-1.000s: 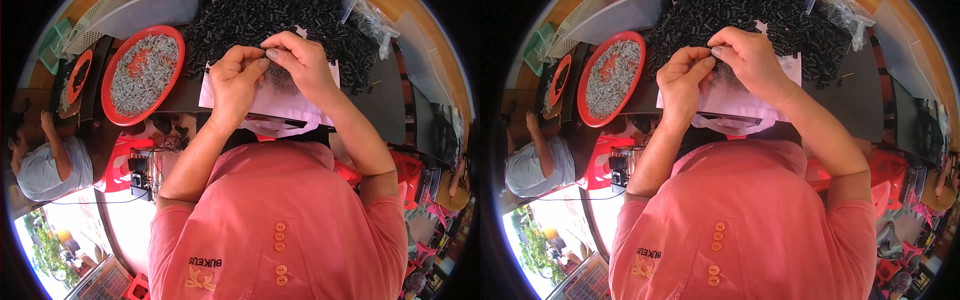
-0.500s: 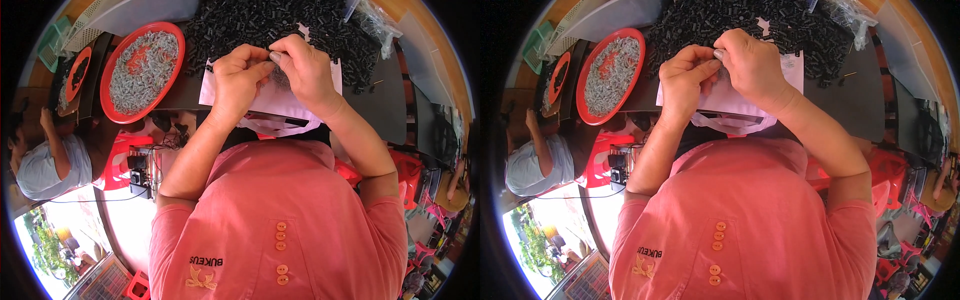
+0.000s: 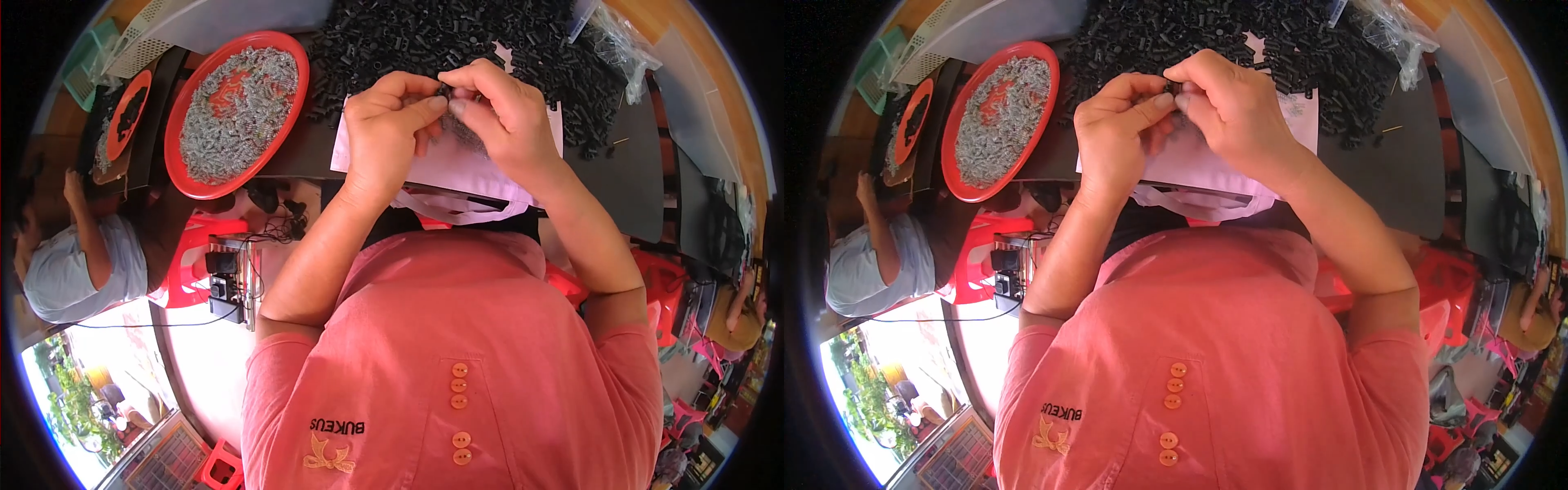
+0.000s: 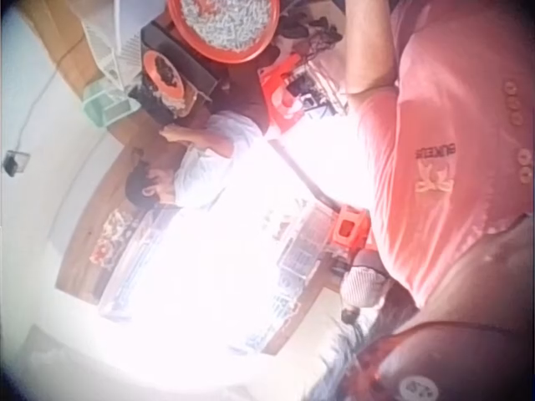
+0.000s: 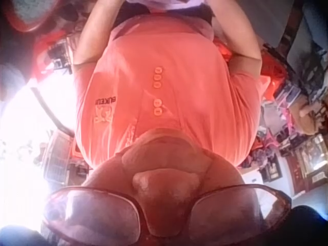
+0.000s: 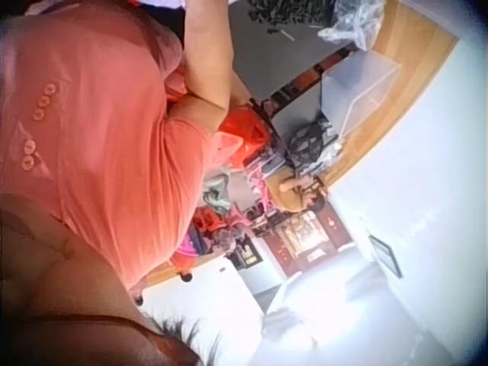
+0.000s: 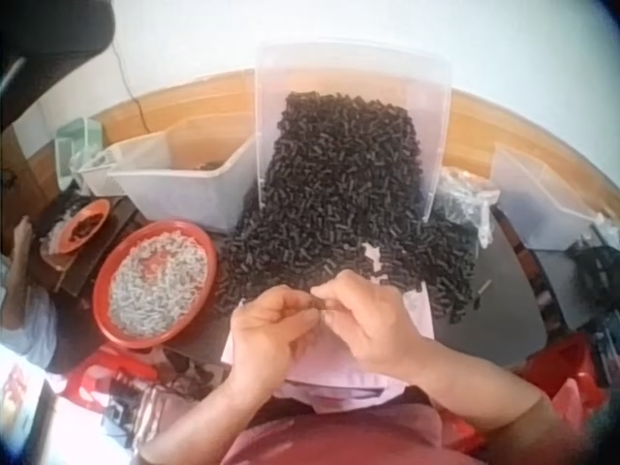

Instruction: The person assembles small components by inserting springs into plastic pieces by hand.

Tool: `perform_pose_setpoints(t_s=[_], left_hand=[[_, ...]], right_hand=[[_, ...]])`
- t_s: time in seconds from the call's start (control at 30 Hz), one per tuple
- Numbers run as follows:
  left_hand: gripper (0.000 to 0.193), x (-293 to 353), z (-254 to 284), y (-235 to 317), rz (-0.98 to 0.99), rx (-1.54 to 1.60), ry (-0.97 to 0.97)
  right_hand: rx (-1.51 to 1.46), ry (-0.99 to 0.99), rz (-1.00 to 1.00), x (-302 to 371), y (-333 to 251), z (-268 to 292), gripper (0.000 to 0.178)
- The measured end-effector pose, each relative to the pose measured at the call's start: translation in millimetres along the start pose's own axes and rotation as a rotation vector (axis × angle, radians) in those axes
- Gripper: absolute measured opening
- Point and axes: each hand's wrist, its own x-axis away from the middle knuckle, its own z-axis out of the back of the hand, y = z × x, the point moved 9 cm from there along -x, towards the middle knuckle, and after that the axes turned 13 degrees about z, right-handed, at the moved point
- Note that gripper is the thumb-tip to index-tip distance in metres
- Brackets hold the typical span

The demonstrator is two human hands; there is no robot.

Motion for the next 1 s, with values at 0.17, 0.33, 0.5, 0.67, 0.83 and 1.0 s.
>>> perform_pose_setpoints(t_s=[0.17, 0.33, 0.5, 0.67, 0.83, 1.0], left_hand=[[0.007, -10.1, -1.3, -6.1, -0.027, 0.212, -0.120], [0.006, -8.0, -7.2, -3.1, -0.035, 0.143, -0.119], [0.005, 0.2, -8.6, -2.7, -0.067, 0.027, -0.137], [0.008, 5.1, -11.3, 0.5, -0.109, 0.031, -0.184], [0.005, 8.4, -15.2, 31.4, -0.254, -0.178, -0.140], [0.011, -15.5, 25.2, 166.8, -0.627, -0.531, 0.235]], right_hand=[[0.193, 0.040, 0.188, -4.4, -11.6, -2.4, 0.030], [0.530, 0.087, 0.394, -4.8, -31.5, 0.2, 0.032], [0.525, -0.003, 0.431, 2.1, -44.3, -4.3, 0.036], [0.490, 0.002, 0.452, 7.5, -49.0, -2.6, 0.030], [0.284, 0.084, 0.358, -2.5, -34.5, 8.2, 0.030], [0.153, 0.227, 0.003, -17.0, -11.9, 92.9, 0.025]])
